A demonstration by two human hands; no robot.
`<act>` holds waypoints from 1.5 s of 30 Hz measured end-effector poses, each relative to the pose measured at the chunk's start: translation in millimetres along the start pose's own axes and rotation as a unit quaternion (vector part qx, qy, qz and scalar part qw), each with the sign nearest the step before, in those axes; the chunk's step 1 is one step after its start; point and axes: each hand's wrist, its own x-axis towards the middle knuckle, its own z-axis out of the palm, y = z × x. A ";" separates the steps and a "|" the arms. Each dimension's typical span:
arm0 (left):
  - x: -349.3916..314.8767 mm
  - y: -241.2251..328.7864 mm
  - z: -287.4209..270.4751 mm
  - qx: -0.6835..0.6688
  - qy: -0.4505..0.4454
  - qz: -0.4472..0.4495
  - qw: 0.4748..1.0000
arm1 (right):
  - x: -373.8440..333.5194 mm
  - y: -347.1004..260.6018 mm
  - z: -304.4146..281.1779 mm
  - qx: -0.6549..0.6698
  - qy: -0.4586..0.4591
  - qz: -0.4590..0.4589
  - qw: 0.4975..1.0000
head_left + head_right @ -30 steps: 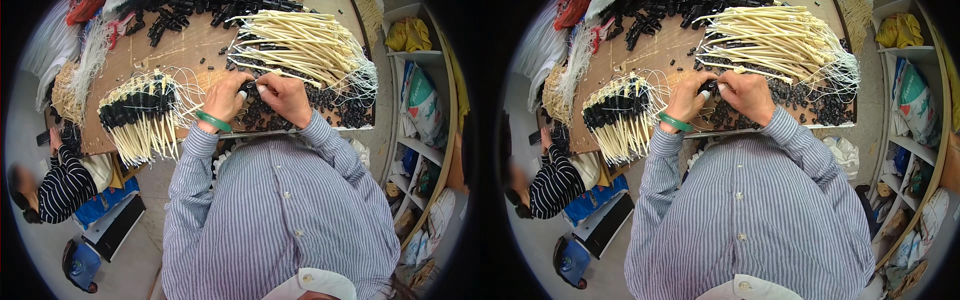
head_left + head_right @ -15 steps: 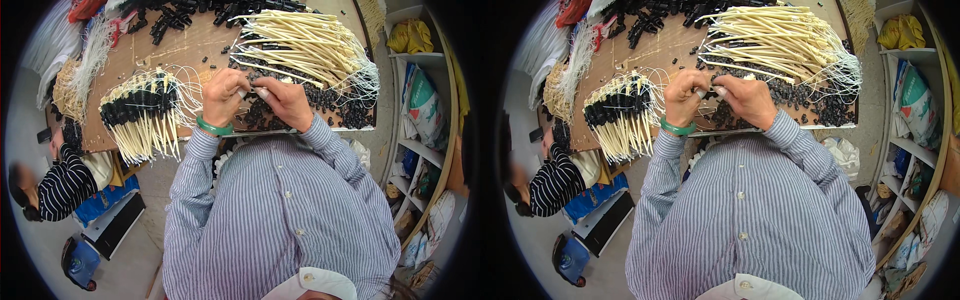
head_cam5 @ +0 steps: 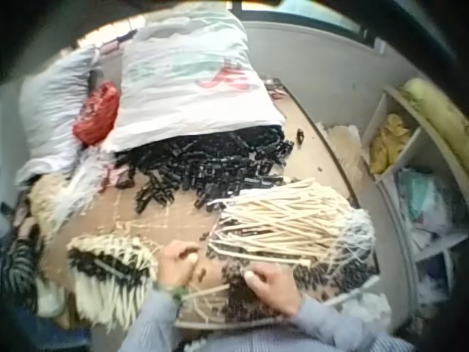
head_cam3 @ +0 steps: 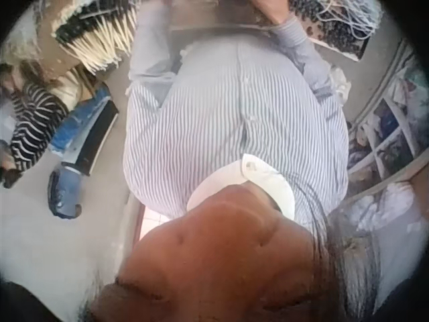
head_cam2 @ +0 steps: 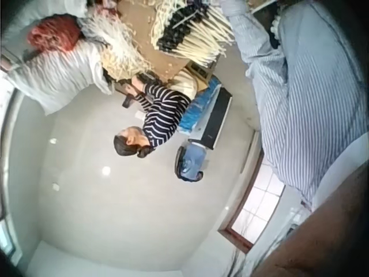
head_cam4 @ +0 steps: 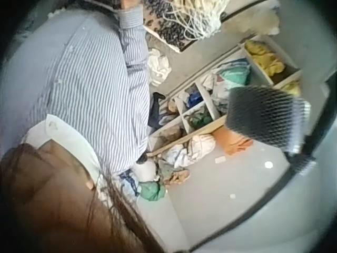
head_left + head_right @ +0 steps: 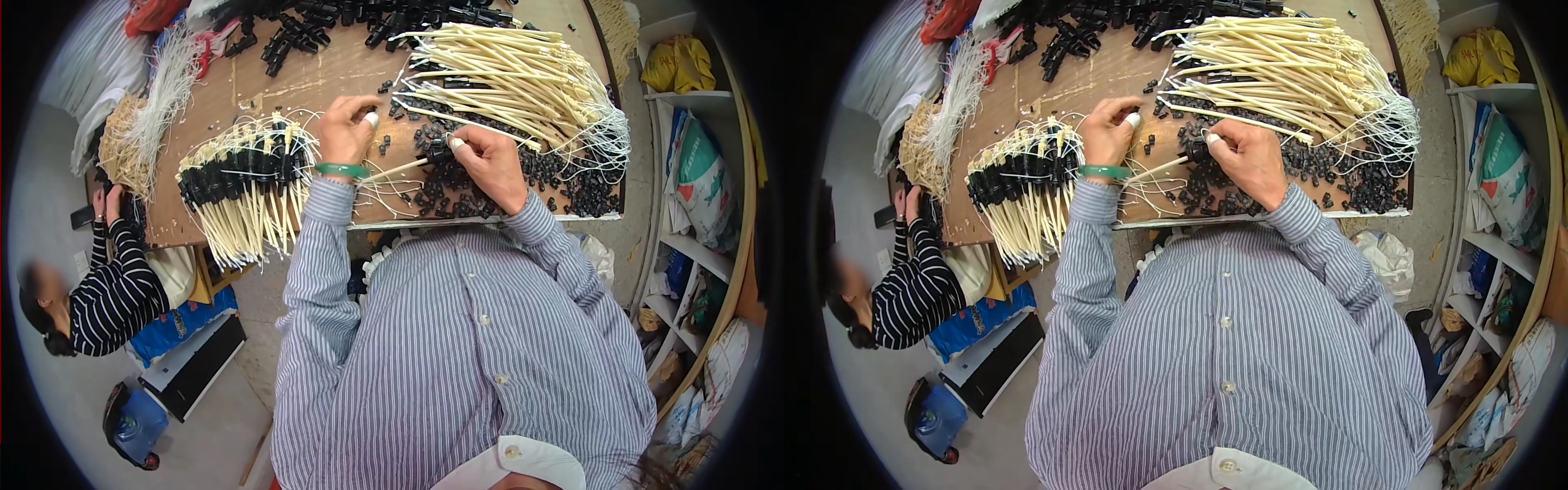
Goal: The person assembles parts by inserting elastic bands into small plastic connectors by hand.
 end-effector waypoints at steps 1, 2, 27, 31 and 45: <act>-3.9 9.0 3.0 -0.169 -0.005 -0.092 0.981 | 1.5 2.3 -0.1 -0.004 0.005 0.005 1.000; -10.6 20.9 6.0 -0.171 -0.009 -0.092 0.981 | 3.0 2.2 0.4 -0.006 0.008 0.008 1.000; -41.7 49.0 31.6 -0.185 -0.032 -0.070 0.980 | -11.4 -13.3 5.8 -0.043 0.057 -0.132 0.989; -34.3 57.9 27.9 -0.025 0.069 0.245 0.967 | -8.1 -9.0 3.1 0.366 -0.010 0.027 0.930; -49.4 73.2 11.7 0.160 -0.030 0.225 0.961 | -1.6 -23.3 -15.2 0.070 -0.095 0.014 0.993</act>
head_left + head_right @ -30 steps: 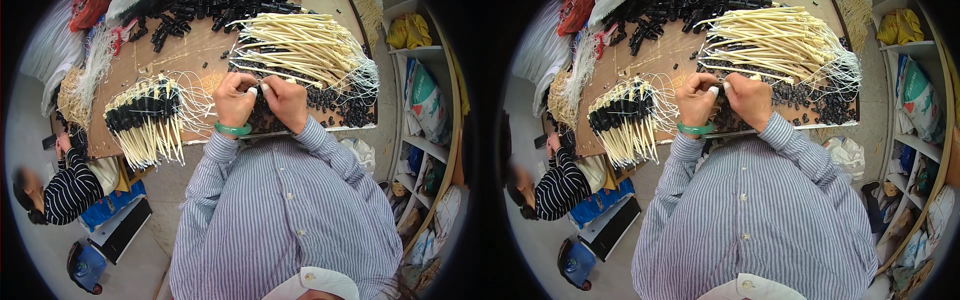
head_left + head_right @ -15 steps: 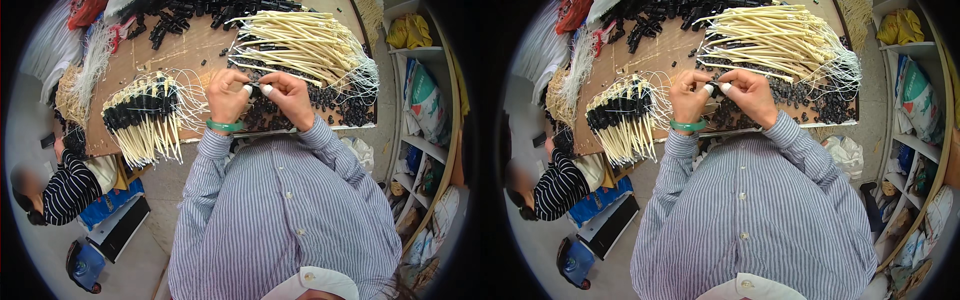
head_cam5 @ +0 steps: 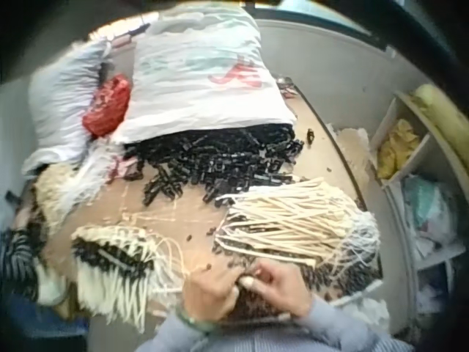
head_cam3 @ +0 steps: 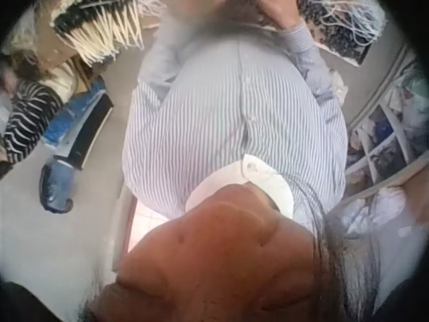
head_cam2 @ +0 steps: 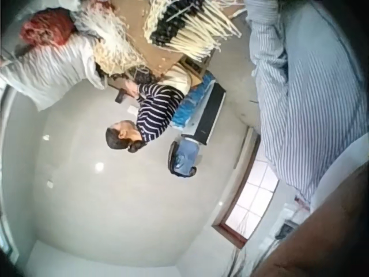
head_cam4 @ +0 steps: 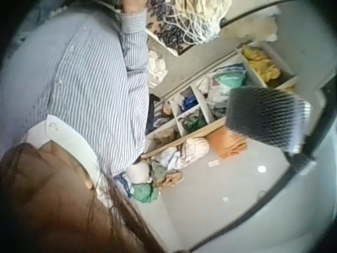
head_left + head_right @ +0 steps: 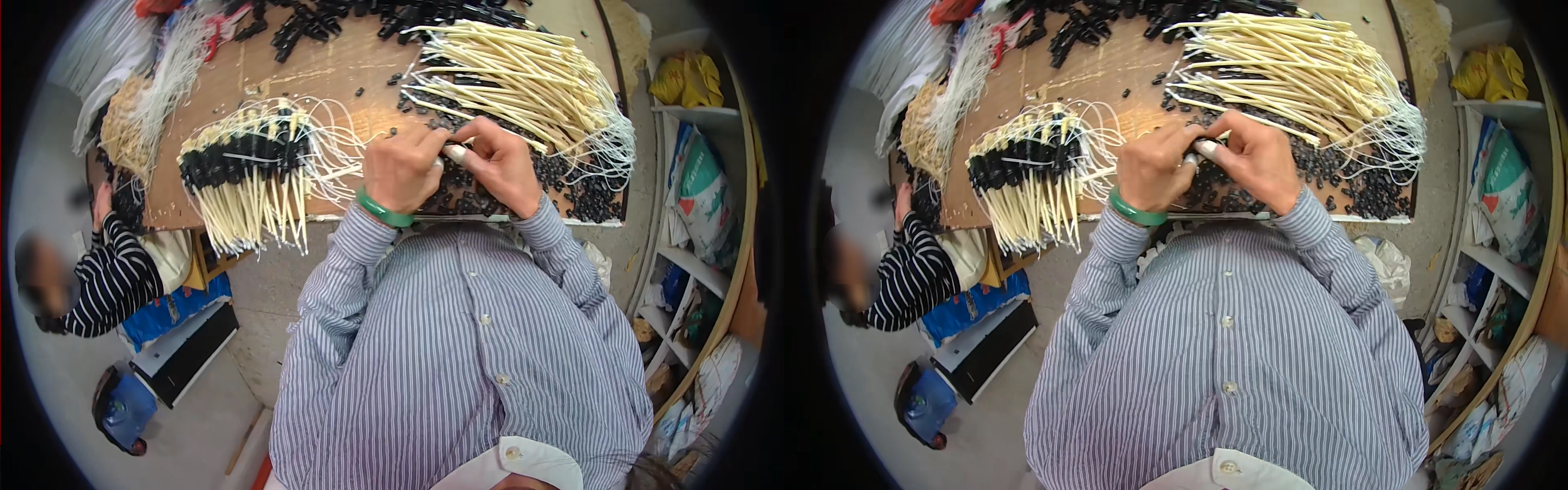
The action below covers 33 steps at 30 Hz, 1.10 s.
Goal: The person assembles parts by inserting elastic bands into small plastic connectors by hand.
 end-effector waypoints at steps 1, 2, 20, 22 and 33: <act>-0.8 2.0 -3.9 0.050 -0.003 0.013 0.999 | 1.2 -0.5 -0.1 0.039 -0.011 0.009 0.999; -5.0 -0.1 -3.6 0.058 0.000 0.007 0.998 | 2.7 3.4 4.0 0.072 -0.027 0.020 0.997; -15.9 -78.3 -46.8 0.157 0.196 -0.116 0.961 | -10.8 -0.7 41.8 -0.258 -0.058 -0.249 0.932; 13.4 -70.5 -31.2 0.038 0.139 -0.078 0.986 | -3.8 8.5 27.6 -0.258 -0.007 -0.195 0.946; 139.4 -137.1 37.5 -0.022 -0.023 -0.024 0.999 | 3.3 43.4 -26.7 -0.460 0.132 0.026 0.878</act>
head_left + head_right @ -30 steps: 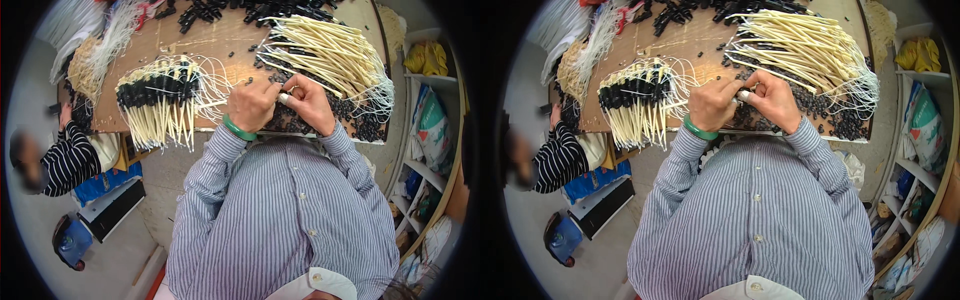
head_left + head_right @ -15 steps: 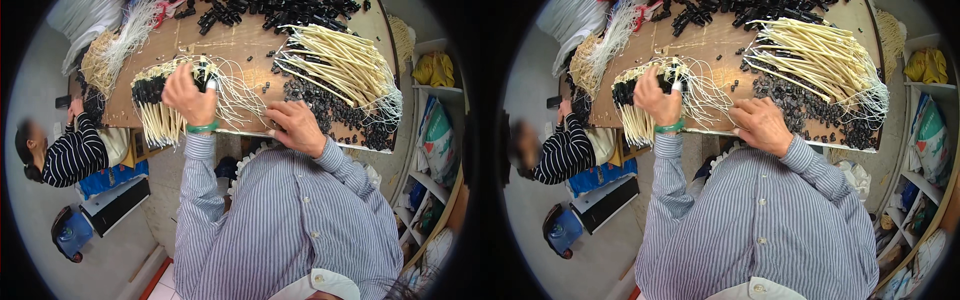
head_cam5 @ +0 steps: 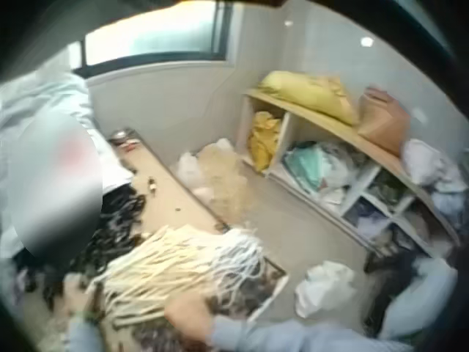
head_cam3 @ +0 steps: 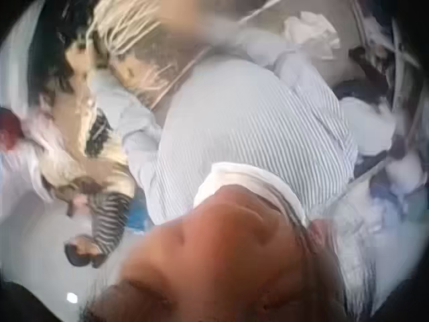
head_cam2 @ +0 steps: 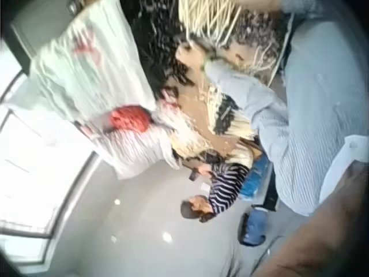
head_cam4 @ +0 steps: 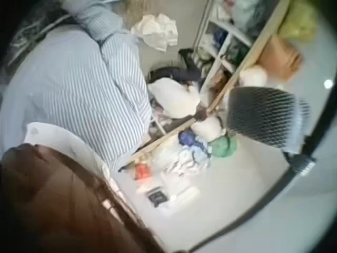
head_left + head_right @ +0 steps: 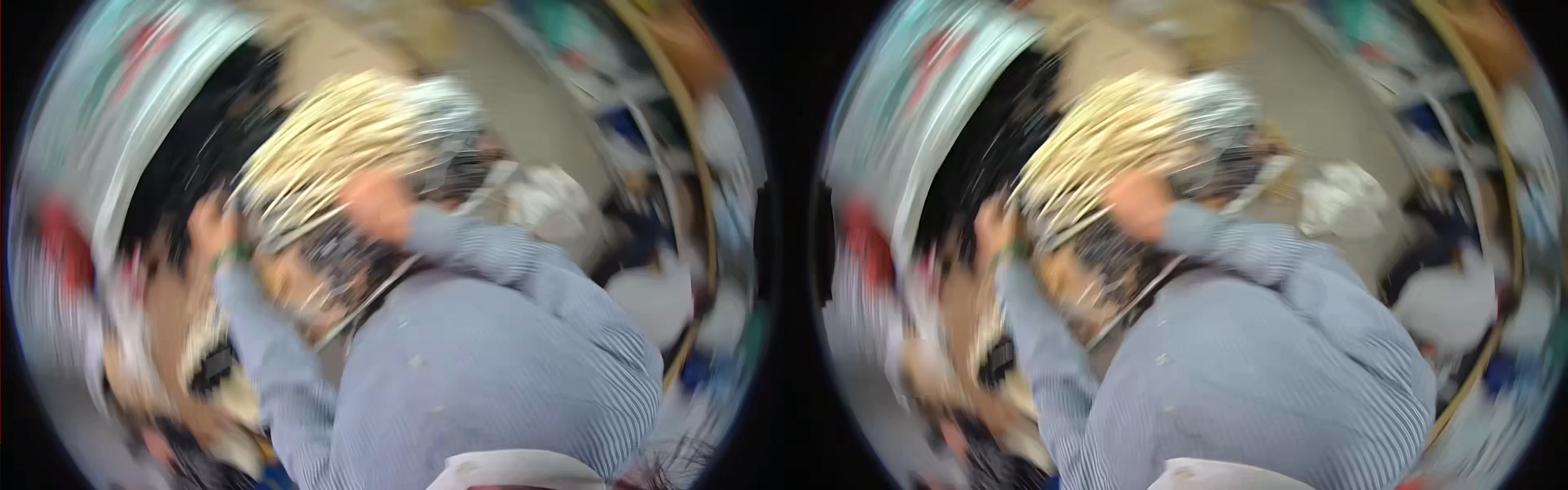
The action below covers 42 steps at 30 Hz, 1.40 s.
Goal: The person assembles parts by inserting elastic bands into small plastic connectors by hand.
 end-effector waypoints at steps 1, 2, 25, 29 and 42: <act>-5.8 -22.2 4.2 -0.039 -0.033 -0.065 0.997 | 4.5 -7.4 -6.4 0.040 -0.048 0.024 0.998; -2.8 -6.0 7.8 -0.051 -0.063 -0.097 0.992 | 6.6 -1.6 16.3 0.033 -0.022 0.036 0.999; -99.8 76.4 -1.4 -0.245 -0.028 -0.131 0.960 | -8.9 3.4 9.2 0.234 0.141 -0.075 0.959; -101.5 75.4 -0.8 -0.225 -0.048 -0.072 0.970 | -23.6 9.9 2.6 0.210 0.158 -0.114 0.958; -91.5 83.0 -6.6 -0.041 -0.141 0.289 0.946 | -21.9 -3.5 -2.6 0.128 0.125 -0.015 0.984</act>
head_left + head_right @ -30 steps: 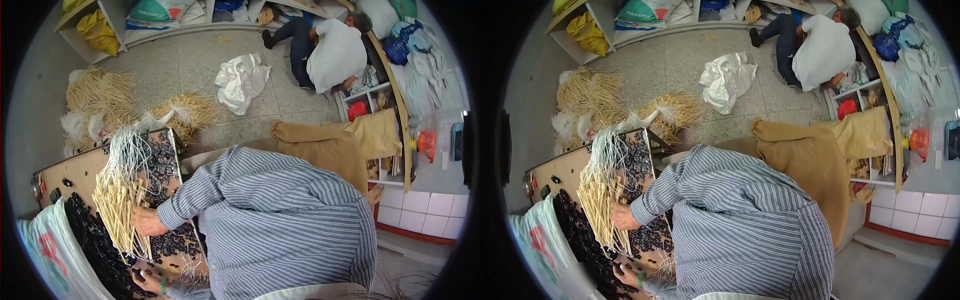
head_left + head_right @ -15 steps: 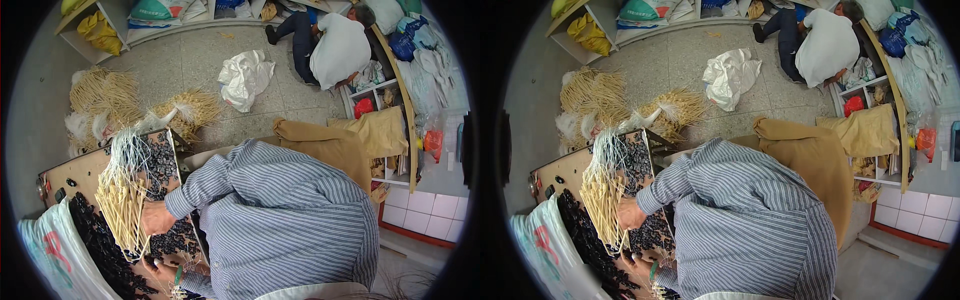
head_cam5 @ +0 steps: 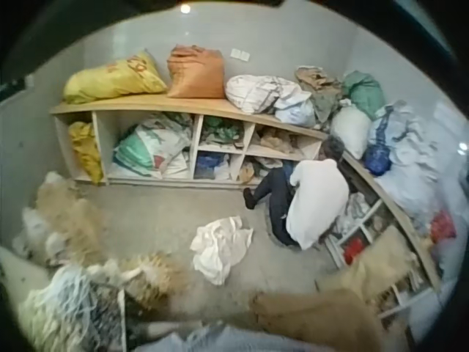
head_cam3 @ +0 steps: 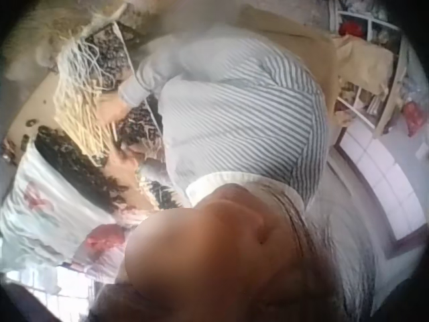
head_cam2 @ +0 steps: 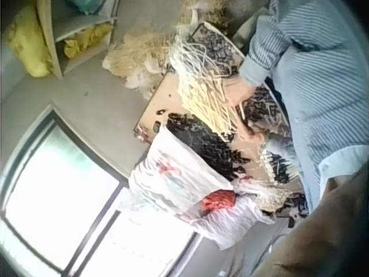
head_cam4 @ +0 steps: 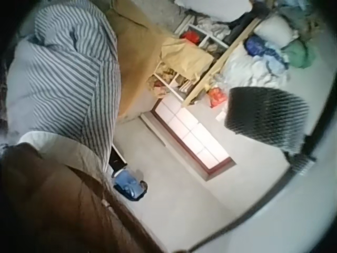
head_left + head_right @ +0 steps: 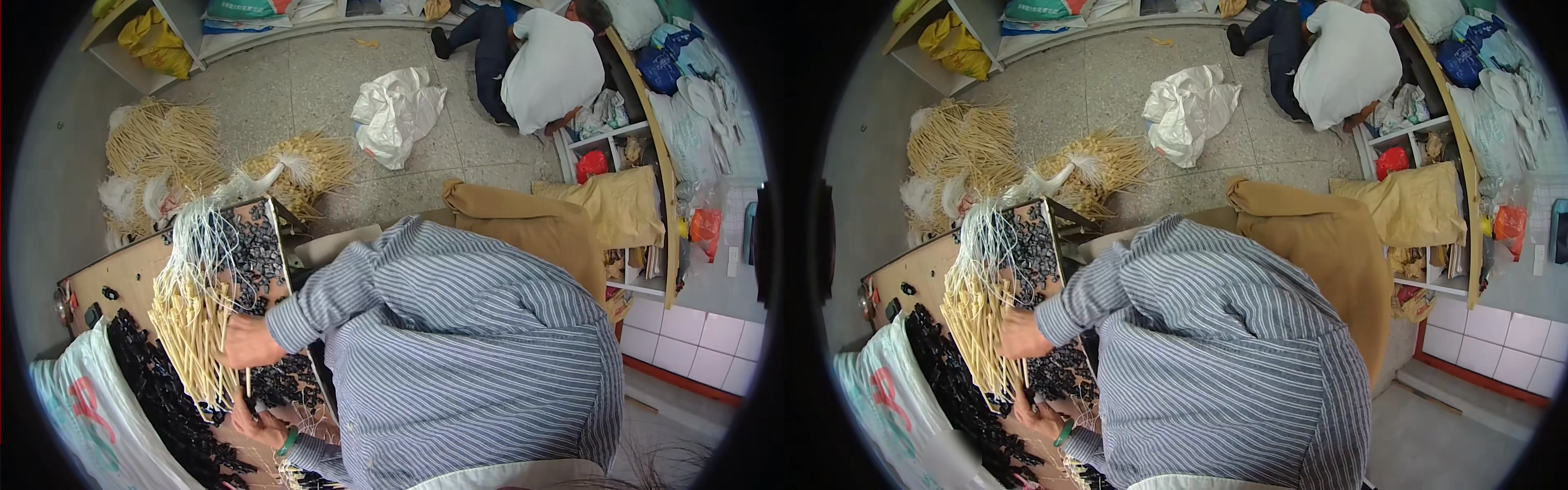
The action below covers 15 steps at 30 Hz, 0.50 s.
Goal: The person assembles parts by inserting elastic bands into small plastic connectors by hand.
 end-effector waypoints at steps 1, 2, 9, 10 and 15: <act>17.1 22.4 2.7 -0.006 -0.008 0.001 1.000 | 3.4 4.0 -8.1 0.014 -0.005 0.007 1.000; 24.1 35.0 2.4 -0.007 -0.013 -0.004 1.000 | 6.8 2.7 -16.4 0.033 -0.012 0.007 0.999; -4.1 -7.8 15.0 -0.037 0.087 -0.189 0.977 | 16.3 21.6 -30.7 0.346 0.030 0.037 0.937; -21.1 -40.7 2.3 -0.137 0.009 -0.222 0.965 | 11.7 17.3 -66.6 0.613 0.021 0.041 0.789; 0.4 53.4 7.5 -0.271 0.235 -0.532 0.767 | 18.2 -15.4 -34.8 0.547 0.055 -0.118 0.827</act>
